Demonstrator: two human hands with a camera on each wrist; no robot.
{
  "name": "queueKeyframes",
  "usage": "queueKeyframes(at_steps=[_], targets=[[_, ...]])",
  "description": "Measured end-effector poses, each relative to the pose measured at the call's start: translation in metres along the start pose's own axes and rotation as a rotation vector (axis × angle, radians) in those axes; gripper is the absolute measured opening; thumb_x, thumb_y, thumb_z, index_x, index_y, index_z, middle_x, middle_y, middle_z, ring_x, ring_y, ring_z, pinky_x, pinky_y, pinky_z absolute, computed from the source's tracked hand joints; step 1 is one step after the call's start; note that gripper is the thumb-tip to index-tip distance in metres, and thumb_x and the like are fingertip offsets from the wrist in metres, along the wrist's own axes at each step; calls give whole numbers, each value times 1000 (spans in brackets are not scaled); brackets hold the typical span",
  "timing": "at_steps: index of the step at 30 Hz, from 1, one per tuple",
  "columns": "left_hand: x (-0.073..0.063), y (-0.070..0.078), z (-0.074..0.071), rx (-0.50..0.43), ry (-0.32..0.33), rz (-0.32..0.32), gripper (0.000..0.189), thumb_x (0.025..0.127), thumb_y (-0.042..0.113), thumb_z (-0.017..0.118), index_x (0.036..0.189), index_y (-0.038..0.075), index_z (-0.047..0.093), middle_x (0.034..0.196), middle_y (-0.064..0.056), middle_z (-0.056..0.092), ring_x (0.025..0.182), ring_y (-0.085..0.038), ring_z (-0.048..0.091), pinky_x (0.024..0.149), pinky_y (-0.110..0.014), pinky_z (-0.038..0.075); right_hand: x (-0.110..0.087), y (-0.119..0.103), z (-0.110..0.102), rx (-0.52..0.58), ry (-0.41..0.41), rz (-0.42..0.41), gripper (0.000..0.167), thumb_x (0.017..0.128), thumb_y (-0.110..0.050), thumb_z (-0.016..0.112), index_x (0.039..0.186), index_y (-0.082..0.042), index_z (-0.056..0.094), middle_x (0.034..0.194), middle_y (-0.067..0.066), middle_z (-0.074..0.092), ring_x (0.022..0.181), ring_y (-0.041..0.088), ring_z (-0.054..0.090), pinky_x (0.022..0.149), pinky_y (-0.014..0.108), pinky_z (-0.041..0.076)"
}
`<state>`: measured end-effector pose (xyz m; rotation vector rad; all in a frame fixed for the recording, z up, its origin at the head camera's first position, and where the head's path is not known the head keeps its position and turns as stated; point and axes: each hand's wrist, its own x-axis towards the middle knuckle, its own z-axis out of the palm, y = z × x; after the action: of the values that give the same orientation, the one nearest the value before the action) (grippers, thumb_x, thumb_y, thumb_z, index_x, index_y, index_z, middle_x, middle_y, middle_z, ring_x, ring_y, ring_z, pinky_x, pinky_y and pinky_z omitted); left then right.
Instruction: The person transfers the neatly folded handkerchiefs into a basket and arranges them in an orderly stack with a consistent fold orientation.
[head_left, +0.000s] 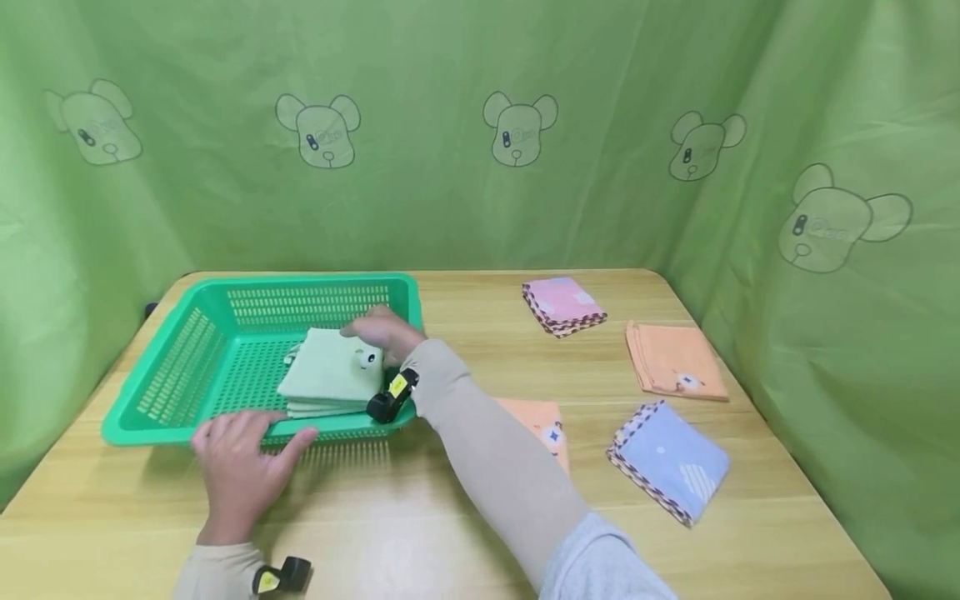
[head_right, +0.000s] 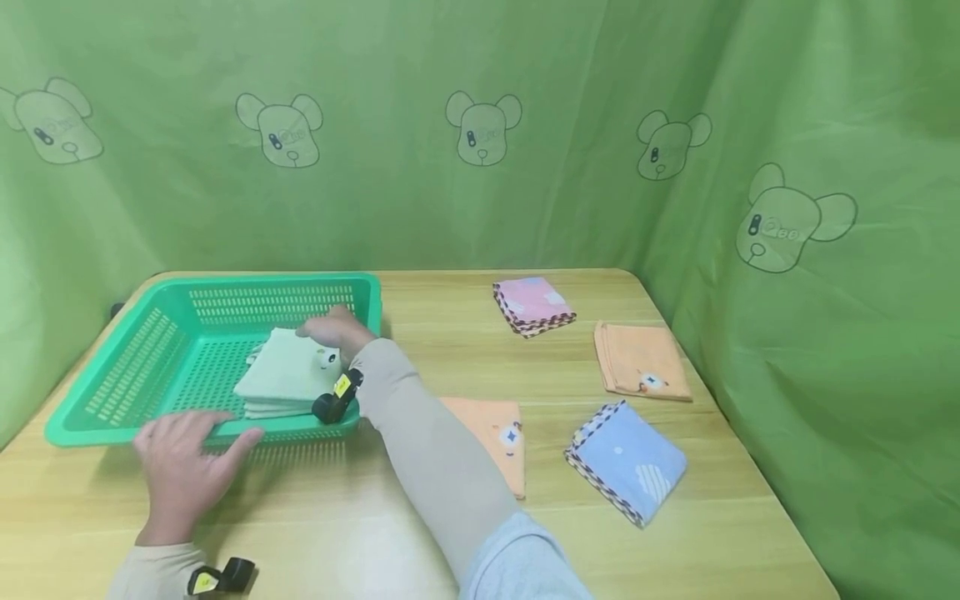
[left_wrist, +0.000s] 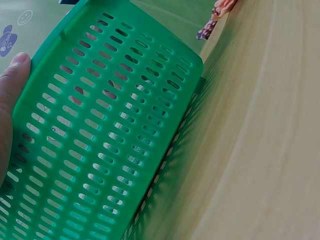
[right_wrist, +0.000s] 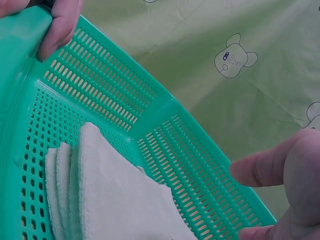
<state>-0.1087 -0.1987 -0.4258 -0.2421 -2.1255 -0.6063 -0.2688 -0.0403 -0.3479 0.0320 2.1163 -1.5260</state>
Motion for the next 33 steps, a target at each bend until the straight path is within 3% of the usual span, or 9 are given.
queueKeyframes(at_steps=[6, 15, 20, 27, 33], targets=[[1, 0, 2, 3, -7, 2, 80, 83, 78, 47, 80, 0, 66, 79, -19, 67, 74, -40, 53, 79, -57, 26, 0, 0, -1, 6, -8, -7, 47, 92, -16, 65, 133, 3, 50, 144, 15, 45, 135, 35, 37, 106, 60, 26], [-3, 0, 1, 1, -16, -14, 81, 83, 78, 46, 80, 0, 66, 78, -19, 66, 74, -41, 53, 79, -58, 26, 0, 2, 1, 6, 32, -37, 42, 92, -16, 65, 125, 6, 53, 132, 17, 54, 125, 33, 48, 106, 50, 33], [-2, 0, 1, 4, -19, -12, 81, 83, 78, 46, 80, 0, 66, 79, -19, 67, 74, -40, 53, 79, -58, 26, -2, 1, 1, 5, 65, -17, 53, 92, -21, 66, 134, 4, 45, 136, 17, 49, 128, 34, 45, 105, 54, 32], [0, 1, 2, -4, 36, 11, 79, 82, 78, 48, 79, 1, 67, 78, -18, 67, 73, -39, 53, 78, -57, 26, -6, -1, 0, 18, 70, -28, 73, 93, -27, 66, 150, -5, 26, 153, 15, 30, 139, 34, 31, 106, 60, 27], [0, 0, -1, 4, -13, -3, 81, 83, 78, 47, 80, -1, 66, 79, -21, 67, 75, -41, 53, 80, -58, 26, -8, -1, -2, 88, 47, -60, 72, 93, -24, 66, 149, -5, 26, 153, 16, 28, 138, 37, 31, 100, 65, 30]])
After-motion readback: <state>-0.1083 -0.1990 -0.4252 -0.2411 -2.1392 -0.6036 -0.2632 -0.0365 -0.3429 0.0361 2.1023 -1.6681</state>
